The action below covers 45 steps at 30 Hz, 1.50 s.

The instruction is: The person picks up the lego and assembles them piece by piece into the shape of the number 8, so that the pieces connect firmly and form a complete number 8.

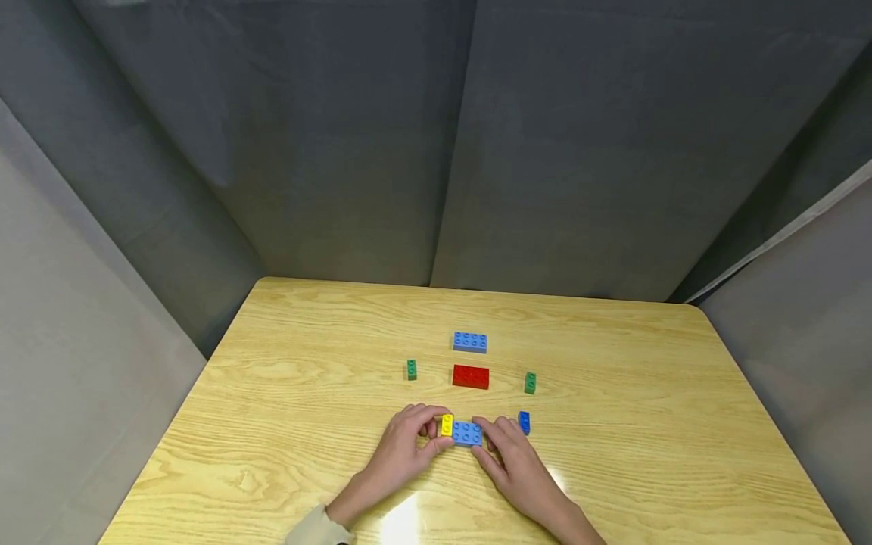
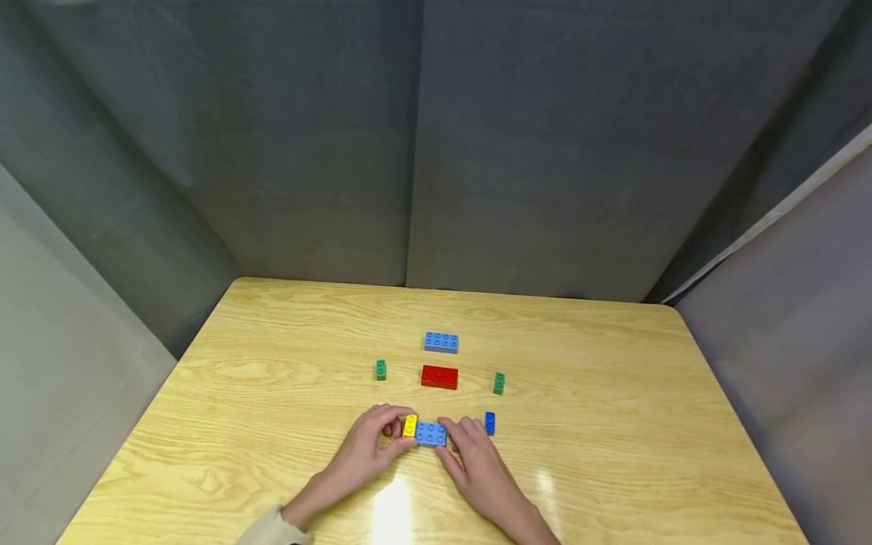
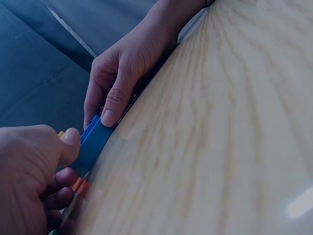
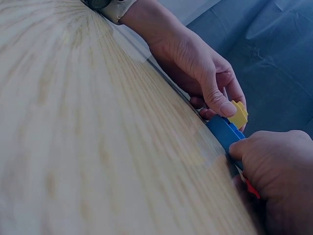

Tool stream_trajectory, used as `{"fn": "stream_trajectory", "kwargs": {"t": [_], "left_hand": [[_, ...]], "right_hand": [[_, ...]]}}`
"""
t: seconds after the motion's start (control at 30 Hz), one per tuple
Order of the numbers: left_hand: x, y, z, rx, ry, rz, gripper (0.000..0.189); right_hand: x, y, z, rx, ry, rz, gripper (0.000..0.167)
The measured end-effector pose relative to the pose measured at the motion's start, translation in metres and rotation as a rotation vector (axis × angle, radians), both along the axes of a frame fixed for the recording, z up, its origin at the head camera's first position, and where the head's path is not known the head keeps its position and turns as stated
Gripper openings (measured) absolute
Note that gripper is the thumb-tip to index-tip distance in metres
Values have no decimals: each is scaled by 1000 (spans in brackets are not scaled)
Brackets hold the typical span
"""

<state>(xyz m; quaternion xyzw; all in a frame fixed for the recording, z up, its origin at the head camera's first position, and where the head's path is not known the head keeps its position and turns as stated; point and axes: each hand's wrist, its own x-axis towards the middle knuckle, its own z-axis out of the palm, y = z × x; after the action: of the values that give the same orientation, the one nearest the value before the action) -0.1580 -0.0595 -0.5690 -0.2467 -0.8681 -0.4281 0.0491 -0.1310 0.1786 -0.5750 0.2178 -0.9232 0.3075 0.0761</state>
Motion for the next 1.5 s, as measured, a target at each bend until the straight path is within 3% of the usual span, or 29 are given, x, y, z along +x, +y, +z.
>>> {"fn": "stream_trajectory", "kwargs": {"t": [0.67, 1.07, 1.5], "left_hand": [[1, 3, 3, 14, -66, 72, 42], [3, 5, 8, 17, -70, 91, 44], [3, 8, 6, -18, -43, 131, 45]], "right_hand": [[-1, -1, 2, -4, -54, -9, 41], [0, -1, 2, 12, -32, -9, 40], [0, -1, 3, 5, -22, -10, 40]]}}
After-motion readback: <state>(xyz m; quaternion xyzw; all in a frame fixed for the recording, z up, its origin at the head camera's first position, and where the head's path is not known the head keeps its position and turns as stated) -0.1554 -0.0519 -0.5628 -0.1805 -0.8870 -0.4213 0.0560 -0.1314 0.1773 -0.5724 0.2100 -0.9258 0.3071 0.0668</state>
